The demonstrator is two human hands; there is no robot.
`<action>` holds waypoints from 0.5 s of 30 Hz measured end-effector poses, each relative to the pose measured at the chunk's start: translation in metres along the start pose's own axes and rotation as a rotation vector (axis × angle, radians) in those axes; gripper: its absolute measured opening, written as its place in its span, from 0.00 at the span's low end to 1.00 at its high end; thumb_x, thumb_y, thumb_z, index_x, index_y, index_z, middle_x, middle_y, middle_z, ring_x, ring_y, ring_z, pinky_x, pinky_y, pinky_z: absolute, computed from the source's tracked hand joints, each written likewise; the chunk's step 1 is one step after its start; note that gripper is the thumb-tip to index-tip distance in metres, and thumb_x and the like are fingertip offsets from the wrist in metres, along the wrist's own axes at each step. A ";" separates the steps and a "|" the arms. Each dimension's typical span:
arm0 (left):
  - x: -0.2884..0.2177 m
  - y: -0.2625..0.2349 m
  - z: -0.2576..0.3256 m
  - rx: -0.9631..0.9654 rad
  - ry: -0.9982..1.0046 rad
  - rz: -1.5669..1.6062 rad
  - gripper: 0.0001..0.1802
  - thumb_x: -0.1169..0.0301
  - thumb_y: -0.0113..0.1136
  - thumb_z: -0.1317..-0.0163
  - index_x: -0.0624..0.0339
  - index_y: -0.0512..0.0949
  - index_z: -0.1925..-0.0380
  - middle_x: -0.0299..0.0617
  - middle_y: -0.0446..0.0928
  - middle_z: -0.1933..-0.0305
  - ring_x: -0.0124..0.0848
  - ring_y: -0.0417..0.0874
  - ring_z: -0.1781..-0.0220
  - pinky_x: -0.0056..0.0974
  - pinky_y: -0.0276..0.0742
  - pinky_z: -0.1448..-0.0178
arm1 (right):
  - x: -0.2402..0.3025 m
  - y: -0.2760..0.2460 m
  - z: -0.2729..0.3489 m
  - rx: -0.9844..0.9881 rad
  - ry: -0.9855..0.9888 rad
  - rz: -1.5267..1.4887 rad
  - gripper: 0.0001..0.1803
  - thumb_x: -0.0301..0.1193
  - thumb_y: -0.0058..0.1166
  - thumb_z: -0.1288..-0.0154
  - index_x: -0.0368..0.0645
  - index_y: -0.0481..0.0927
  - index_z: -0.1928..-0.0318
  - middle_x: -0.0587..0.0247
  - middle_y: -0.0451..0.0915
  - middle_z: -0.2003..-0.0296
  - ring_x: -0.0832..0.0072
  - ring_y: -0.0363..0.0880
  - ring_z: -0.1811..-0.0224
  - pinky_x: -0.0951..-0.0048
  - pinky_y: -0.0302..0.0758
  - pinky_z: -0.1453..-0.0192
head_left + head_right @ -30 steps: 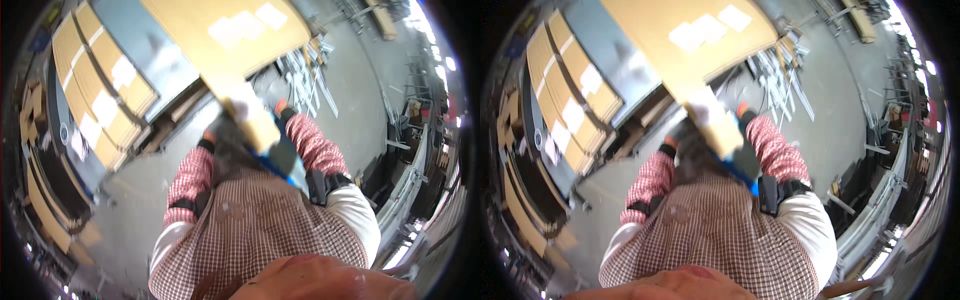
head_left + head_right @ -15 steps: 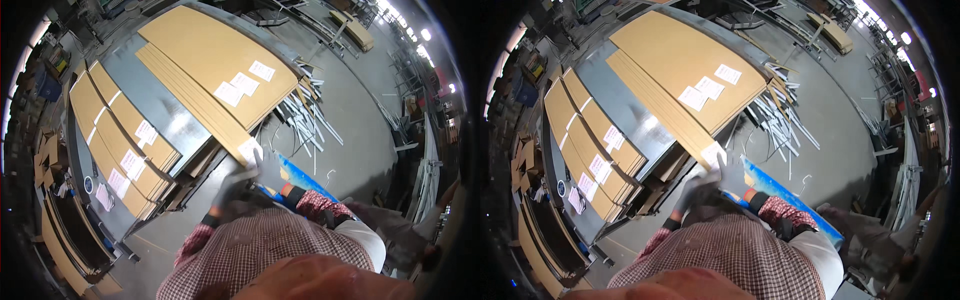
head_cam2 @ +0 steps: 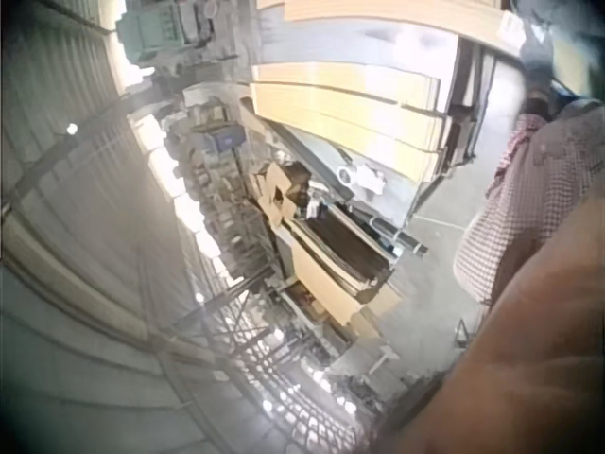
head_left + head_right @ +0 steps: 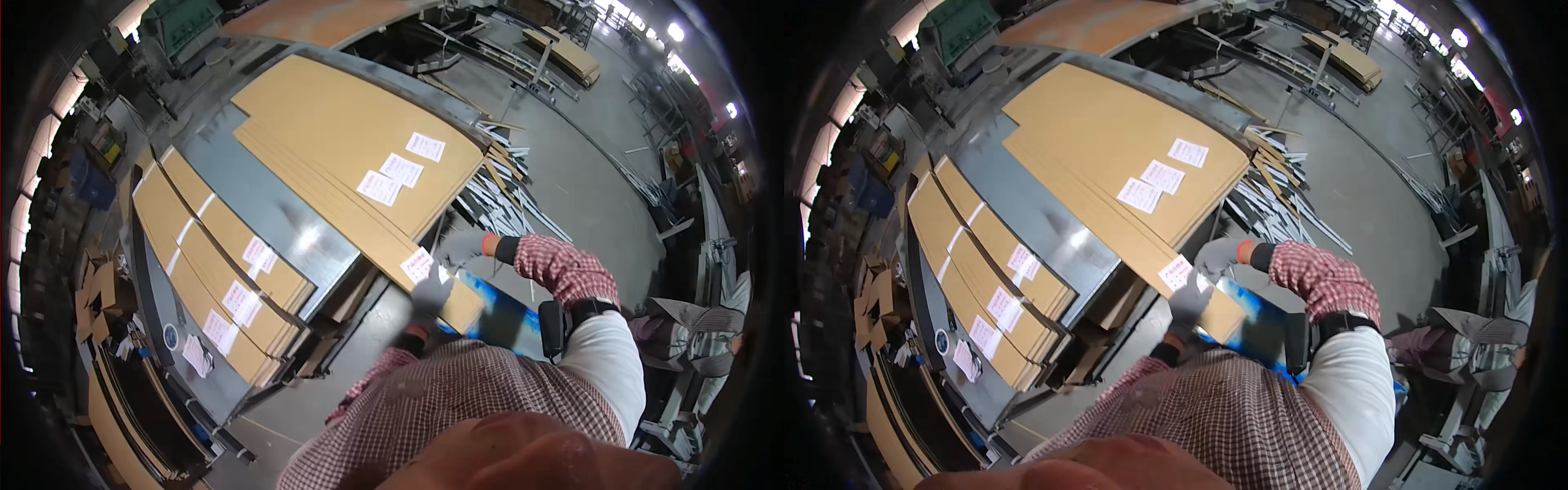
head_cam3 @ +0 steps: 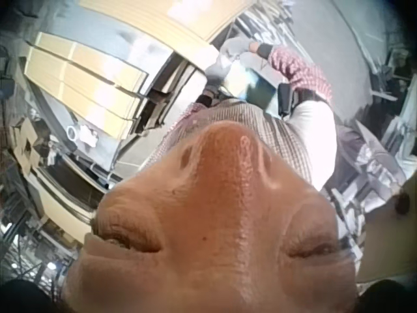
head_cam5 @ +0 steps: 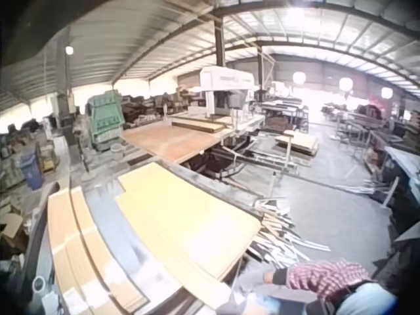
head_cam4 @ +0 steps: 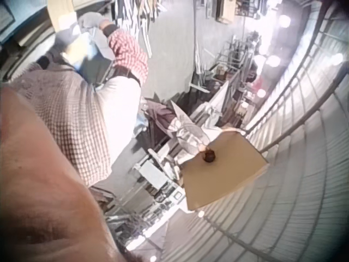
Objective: Applying labels and tape to cardboard components and transporting the finished bundles.
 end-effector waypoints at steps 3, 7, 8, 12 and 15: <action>-0.019 0.001 0.012 -0.105 0.160 -0.245 0.23 0.53 0.54 0.41 0.54 0.76 0.51 0.44 0.78 0.79 0.45 0.79 0.77 0.48 0.73 0.73 | -0.015 0.007 -0.006 -0.083 -0.079 0.089 0.10 0.34 0.52 0.49 0.47 0.82 0.67 0.54 0.81 0.70 0.57 0.78 0.70 0.58 0.72 0.67; -0.030 -0.017 0.004 -0.025 0.302 -0.029 0.20 0.54 0.52 0.40 0.52 0.77 0.54 0.43 0.78 0.78 0.43 0.80 0.78 0.47 0.73 0.75 | -0.173 0.099 -0.064 0.035 0.279 0.506 0.14 0.33 0.51 0.49 0.43 0.82 0.62 0.50 0.82 0.65 0.53 0.78 0.66 0.59 0.74 0.62; -0.055 -0.013 -0.013 0.051 0.424 0.065 0.19 0.54 0.52 0.40 0.52 0.78 0.55 0.43 0.78 0.78 0.42 0.80 0.78 0.46 0.73 0.76 | -0.206 0.084 -0.047 -0.488 0.300 0.246 0.13 0.36 0.51 0.48 0.42 0.83 0.66 0.52 0.83 0.67 0.54 0.80 0.66 0.58 0.75 0.62; 0.033 -0.125 -0.012 -0.392 -0.284 0.394 0.20 0.66 0.46 0.32 0.76 0.66 0.51 0.55 0.74 0.55 0.45 0.77 0.54 0.41 0.76 0.52 | -0.057 0.016 -0.030 -0.548 0.159 0.177 0.14 0.37 0.48 0.47 0.39 0.79 0.69 0.49 0.80 0.69 0.49 0.78 0.64 0.54 0.76 0.64; 0.075 -0.033 0.021 -0.104 -0.293 0.543 0.22 0.64 0.51 0.35 0.75 0.69 0.50 0.59 0.75 0.54 0.43 0.78 0.58 0.44 0.74 0.55 | -0.009 0.012 -0.041 -0.345 0.283 0.032 0.18 0.35 0.51 0.55 0.37 0.82 0.64 0.43 0.81 0.66 0.48 0.79 0.65 0.55 0.74 0.65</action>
Point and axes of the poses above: each hand's wrist, its own z-axis away from the middle knuckle, its own y-axis out of the palm, x = y × z, the point moved 9 cm from there along -z, towards the middle knuckle
